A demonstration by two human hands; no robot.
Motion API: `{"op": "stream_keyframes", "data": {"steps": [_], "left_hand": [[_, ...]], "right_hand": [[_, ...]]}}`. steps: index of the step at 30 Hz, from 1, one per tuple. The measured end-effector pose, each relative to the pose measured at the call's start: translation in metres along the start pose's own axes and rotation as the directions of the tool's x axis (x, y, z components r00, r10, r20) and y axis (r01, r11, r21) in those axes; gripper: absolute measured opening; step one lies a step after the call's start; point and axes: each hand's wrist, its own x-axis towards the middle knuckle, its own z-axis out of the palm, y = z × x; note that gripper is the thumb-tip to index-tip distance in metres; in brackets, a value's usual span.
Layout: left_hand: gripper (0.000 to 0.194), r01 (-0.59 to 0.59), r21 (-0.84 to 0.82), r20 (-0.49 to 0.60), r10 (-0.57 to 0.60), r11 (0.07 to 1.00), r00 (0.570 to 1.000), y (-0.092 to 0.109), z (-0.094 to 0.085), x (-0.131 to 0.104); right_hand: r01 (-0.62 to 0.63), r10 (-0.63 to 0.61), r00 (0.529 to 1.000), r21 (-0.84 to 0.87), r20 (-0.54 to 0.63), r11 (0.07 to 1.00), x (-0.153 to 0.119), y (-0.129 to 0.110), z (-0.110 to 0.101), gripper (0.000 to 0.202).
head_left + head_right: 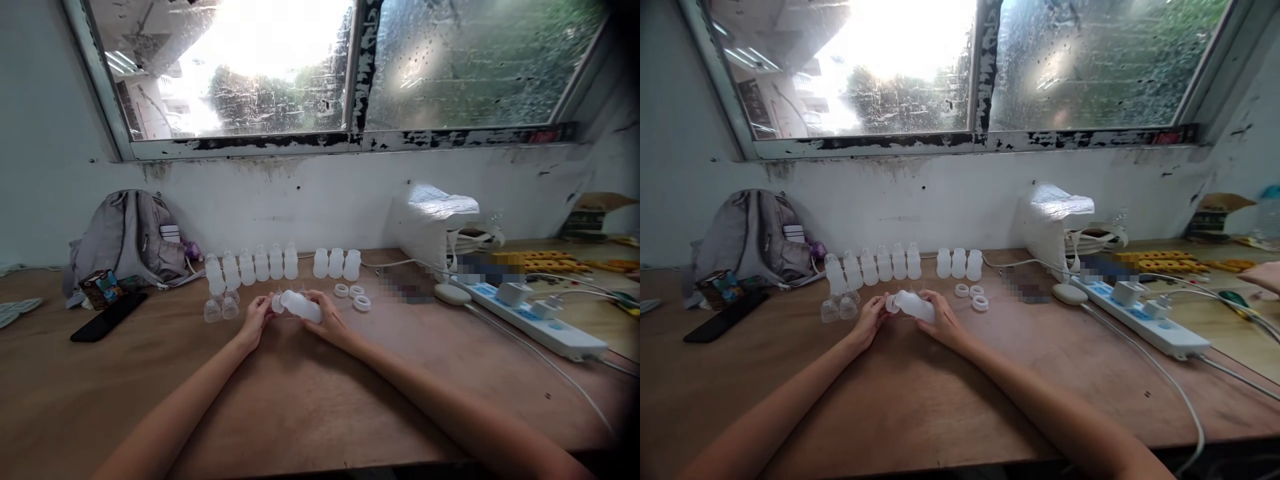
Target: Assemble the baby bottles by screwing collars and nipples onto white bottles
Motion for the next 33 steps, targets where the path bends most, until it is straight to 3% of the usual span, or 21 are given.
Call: {"op": "stream_keyframes", "data": {"steps": [6,15,20,26,30,33], "left_hand": [[0.032,0.111,-0.250,0.022,-0.109,0.962,0.994,0.003,0.005,-0.006],[0.038,0.104,-0.096,0.046,-0.100,0.990,0.994,0.005,0.005,-0.005],[0.040,0.001,0.120,-0.008,0.000,0.993,1.000,0.002,0.004,-0.005],[0.038,-0.068,0.224,0.007,0.068,0.972,0.998,0.000,0.001,-0.006],[0.026,-0.187,0.249,0.002,0.192,0.950,0.981,0.006,0.002,-0.010],[0.017,-0.363,0.234,0.067,0.357,0.902,0.932,0.012,0.005,-0.014]], "right_hand": [[0.063,-0.077,0.993,-0.159,-0.085,0.985,-0.003,0.000,0.004,0.046],[0.072,-0.093,0.989,-0.180,-0.115,0.981,-0.005,-0.001,0.003,0.049],[0.108,-0.131,0.988,-0.234,-0.084,0.966,-0.006,-0.001,0.004,0.045],[0.175,-0.195,0.980,-0.274,-0.044,0.945,-0.008,-0.002,0.003,0.042],[0.165,-0.167,0.986,-0.160,-0.001,0.973,-0.007,-0.004,0.000,0.049],[0.088,-0.089,0.996,-0.031,-0.025,0.996,-0.005,-0.004,-0.002,0.053]]}}
